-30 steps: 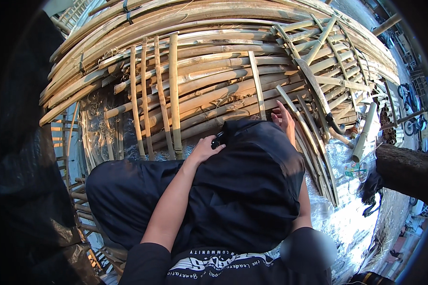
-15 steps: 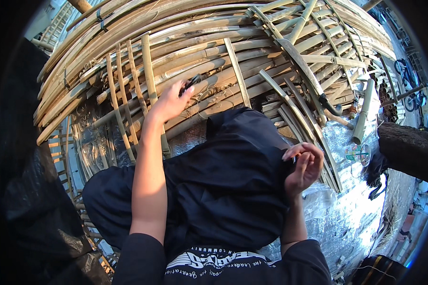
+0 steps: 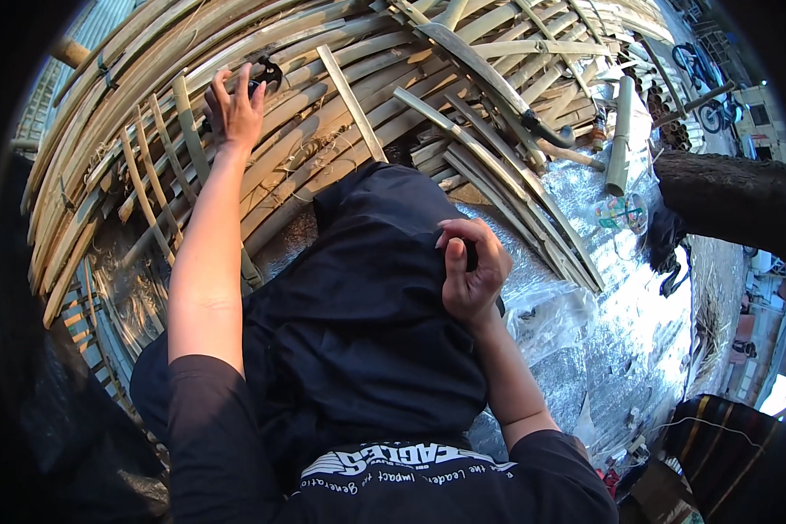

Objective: The person constructs a lattice structure from bamboo slats by weaving thin strips through wider slats and securing them with a tool.

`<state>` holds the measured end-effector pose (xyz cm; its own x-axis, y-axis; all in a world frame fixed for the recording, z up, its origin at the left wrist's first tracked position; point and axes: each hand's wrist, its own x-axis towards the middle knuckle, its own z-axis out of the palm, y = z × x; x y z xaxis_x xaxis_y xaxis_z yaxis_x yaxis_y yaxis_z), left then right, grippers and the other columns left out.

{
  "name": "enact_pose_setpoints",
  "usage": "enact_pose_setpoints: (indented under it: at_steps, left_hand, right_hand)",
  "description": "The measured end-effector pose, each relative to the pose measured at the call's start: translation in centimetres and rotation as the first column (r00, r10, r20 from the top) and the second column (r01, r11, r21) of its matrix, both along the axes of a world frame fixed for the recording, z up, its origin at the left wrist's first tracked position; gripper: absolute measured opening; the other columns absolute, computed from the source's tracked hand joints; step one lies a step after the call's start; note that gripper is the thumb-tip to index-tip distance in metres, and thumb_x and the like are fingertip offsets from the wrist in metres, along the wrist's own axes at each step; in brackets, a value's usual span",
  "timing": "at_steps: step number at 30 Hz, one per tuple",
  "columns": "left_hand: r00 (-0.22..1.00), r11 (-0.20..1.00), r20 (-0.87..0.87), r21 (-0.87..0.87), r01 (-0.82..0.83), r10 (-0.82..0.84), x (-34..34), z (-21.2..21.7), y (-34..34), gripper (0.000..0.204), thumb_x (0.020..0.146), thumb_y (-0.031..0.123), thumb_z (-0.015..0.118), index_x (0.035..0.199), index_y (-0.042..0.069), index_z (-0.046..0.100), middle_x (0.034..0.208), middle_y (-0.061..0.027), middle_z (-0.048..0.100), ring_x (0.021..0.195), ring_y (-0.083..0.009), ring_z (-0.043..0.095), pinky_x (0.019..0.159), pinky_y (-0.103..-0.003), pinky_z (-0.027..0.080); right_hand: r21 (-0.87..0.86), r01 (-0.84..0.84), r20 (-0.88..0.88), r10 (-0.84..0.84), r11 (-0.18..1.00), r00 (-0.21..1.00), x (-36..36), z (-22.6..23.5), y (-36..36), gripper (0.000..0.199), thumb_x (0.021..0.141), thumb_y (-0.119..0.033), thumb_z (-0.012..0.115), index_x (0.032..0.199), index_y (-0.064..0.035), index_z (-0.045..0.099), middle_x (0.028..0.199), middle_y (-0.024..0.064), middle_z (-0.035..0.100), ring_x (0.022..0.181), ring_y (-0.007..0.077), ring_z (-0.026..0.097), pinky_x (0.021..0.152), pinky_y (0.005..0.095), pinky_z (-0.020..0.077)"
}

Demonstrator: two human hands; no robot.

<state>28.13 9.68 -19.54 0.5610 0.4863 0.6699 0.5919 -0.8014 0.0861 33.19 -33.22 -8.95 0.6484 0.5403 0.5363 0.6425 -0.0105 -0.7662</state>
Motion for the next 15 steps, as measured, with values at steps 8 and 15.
enact_pose_setpoints:
  at_steps: [8,15]
  left_hand:
    - [0.997,0.998,-0.061,-0.049,0.04,-0.043,-1.0,-1.6,1.2,0.066,0.098,0.056,0.047,0.149,0.016,0.035,0.147,-0.0131,0.037,0.136,-0.0359,0.037,0.111,-0.061,0.024]
    - [0.947,1.0,-0.32,-0.025,0.001,-0.009,-2.5,0.2,0.7,0.067,0.098,0.058,0.044,0.147,0.013,0.04,0.147,-0.015,0.042,0.135,-0.0361,0.042,0.112,-0.062,0.026]
  right_hand:
    - [-0.006,0.013,-0.044,-0.013,1.0,0.999,-0.1,-0.1,-0.1,0.01,0.094,-0.008,0.061,0.098,0.0004,0.064,0.074,0.0099,0.063,0.063,0.0208,0.06,0.062,0.0293,0.0475]
    - [0.251,-0.041,-0.245,0.104,0.967,0.964,0.3,0.4,-1.3,0.019,0.101,-0.013,0.056,0.111,0.0024,0.059,0.081,0.0091,0.065,0.071,0.0125,0.061,0.067,0.0256,0.0494]
